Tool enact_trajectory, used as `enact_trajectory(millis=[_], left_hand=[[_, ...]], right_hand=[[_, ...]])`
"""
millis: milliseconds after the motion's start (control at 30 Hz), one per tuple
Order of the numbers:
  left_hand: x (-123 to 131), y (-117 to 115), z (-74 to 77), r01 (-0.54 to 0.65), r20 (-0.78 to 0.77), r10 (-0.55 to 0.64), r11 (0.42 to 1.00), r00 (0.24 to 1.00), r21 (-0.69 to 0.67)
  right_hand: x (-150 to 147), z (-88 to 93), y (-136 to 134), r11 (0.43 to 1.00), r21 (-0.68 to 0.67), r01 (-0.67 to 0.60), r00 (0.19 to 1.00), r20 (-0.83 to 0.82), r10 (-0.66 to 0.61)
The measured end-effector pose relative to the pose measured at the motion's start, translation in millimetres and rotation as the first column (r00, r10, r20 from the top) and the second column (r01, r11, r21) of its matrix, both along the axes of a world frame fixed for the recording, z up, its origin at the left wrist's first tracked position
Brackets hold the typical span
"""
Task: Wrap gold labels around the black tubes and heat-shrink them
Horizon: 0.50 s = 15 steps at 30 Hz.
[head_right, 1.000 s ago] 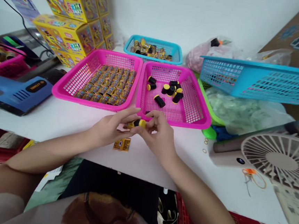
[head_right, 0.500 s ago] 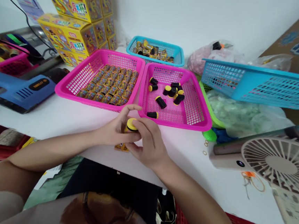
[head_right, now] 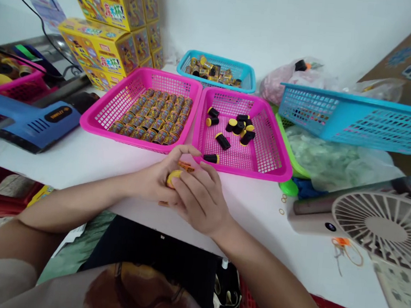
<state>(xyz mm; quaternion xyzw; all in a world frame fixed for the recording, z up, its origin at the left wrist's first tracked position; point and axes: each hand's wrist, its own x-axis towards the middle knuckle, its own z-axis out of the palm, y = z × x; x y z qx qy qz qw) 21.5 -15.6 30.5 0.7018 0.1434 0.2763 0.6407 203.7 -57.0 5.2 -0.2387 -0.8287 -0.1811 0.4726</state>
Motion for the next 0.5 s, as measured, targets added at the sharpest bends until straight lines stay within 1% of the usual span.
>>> enact_trajectory(millis=[67, 100, 133, 167, 200, 233, 267, 300, 333, 367, 400, 433, 467, 500], left_hand=[[1.8, -2.9, 2.2, -0.154, 0.040, 0.150, 0.982, 0.988, 0.108], [1.0, -4.4, 6.1, -0.250, 0.069, 0.241, 0.952, 0.968, 0.180], [-1.7, -5.2, 12.0, -0.341, 0.088, 0.329, 0.904, 0.940, 0.257], [-6.5, -4.6, 19.9, -0.417, 0.096, 0.410, 0.845, 0.907, 0.336], [-13.4, -2.0, 29.4, -0.473, 0.092, 0.480, 0.779, 0.872, 0.412], [-22.1, 3.6, 39.9, -0.505, 0.080, 0.538, 0.716, 0.839, 0.482], [-32.0, 12.8, 50.4, -0.520, 0.068, 0.583, 0.659, 0.810, 0.543], [-42.1, 26.1, 60.2, -0.530, 0.056, 0.626, 0.606, 0.778, 0.593], [-51.7, 43.7, 68.3, -0.540, 0.049, 0.666, 0.557, 0.744, 0.631], [-59.9, 65.2, 74.3, -0.546, 0.042, 0.701, 0.514, 0.712, 0.662], [-66.0, 90.0, 77.5, -0.542, 0.028, 0.734, 0.476, 0.679, 0.693], [-69.8, 117.2, 78.0, -0.541, 0.024, 0.764, 0.433, 0.645, 0.721], [-71.4, 145.6, 75.7, -0.537, 0.032, 0.787, 0.390, 0.616, 0.748], [-71.0, 173.9, 71.2, -0.529, 0.032, 0.806, 0.357, 0.591, 0.770]], right_hand=[[1.3, 2.1, -0.2, 0.999, 0.024, 0.029, 1.000, 0.006, -0.029], [2.8, 4.8, 0.3, 0.999, 0.035, 0.033, 0.999, 0.015, -0.033], [5.2, 8.6, 1.8, 0.998, 0.035, 0.044, 0.999, 0.017, -0.044], [9.0, 13.4, 5.0, 0.998, 0.013, 0.069, 0.998, 0.001, -0.069], [14.2, 18.8, 10.4, 0.994, -0.039, 0.100, 0.994, -0.035, -0.102], [20.9, 24.3, 18.6, 0.984, -0.123, 0.131, 0.987, -0.081, -0.142], [28.8, 29.2, 29.8, 0.957, -0.243, 0.160, 0.973, -0.123, -0.194], [37.4, 33.0, 43.7, 0.907, -0.384, 0.172, 0.960, -0.143, -0.242], [46.0, 35.2, 59.9, 0.830, -0.528, 0.181, 0.955, -0.106, -0.276], [53.8, 35.4, 77.2, 0.720, -0.666, 0.196, 0.961, -0.017, -0.277], [60.1, 33.8, 94.6, 0.587, -0.781, 0.211, 0.971, 0.101, -0.215], [64.4, 30.8, 110.7, 0.452, -0.859, 0.242, 0.970, 0.208, -0.124], [66.7, 26.8, 124.6, 0.375, -0.889, 0.261, 0.964, 0.259, -0.057], [67.4, 22.6, 135.4, 0.328, -0.903, 0.276, 0.957, 0.291, -0.005]])
